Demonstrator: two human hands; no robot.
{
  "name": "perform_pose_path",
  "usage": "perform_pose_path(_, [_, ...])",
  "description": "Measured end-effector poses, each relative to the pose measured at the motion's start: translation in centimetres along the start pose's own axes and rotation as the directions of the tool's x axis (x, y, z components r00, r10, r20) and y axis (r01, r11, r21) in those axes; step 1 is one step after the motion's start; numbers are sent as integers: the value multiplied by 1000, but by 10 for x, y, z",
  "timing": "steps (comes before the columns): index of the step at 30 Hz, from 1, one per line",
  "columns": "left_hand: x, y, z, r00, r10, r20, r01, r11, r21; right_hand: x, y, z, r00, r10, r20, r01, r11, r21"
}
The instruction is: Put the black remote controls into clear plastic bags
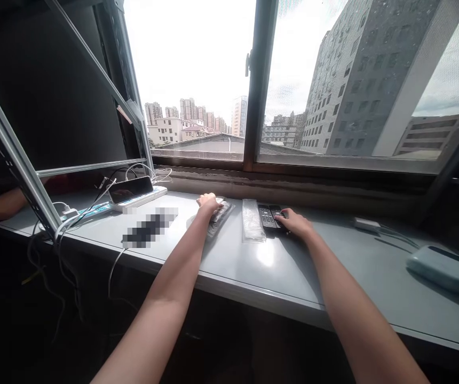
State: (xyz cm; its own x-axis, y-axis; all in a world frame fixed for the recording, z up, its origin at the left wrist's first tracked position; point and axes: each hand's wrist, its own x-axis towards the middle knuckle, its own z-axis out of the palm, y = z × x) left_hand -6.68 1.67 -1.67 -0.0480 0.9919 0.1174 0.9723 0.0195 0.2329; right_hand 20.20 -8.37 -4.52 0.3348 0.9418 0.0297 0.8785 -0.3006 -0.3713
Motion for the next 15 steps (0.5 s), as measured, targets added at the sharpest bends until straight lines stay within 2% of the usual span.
perform_pose_path(3, [-7, 7, -2, 991, 132, -18, -129, 986, 107, -1, -2, 0, 1000, 13, 2, -13, 1000, -19])
perform_pose_path(5, [-11, 11, -2, 988, 153, -14, -149, 978, 145, 0, -2, 0, 1000, 16, 7, -16, 999, -28])
perform_pose_path(7, [-14, 15, 0, 987, 157, 38, -160, 977, 141, 1, -1, 1, 1000, 10, 7, -9, 999, -34])
perform_pose_path(10, [-14, 16, 6, 984, 165, 65, -168, 985, 48, 3, 0, 2, 1000, -6, 0, 6, 999, -42])
perform_pose_path(15, [-11, 15, 12, 983, 182, 3, -178, 965, -193, 6, 1, 3, 1000, -11, -23, 10, 999, -51])
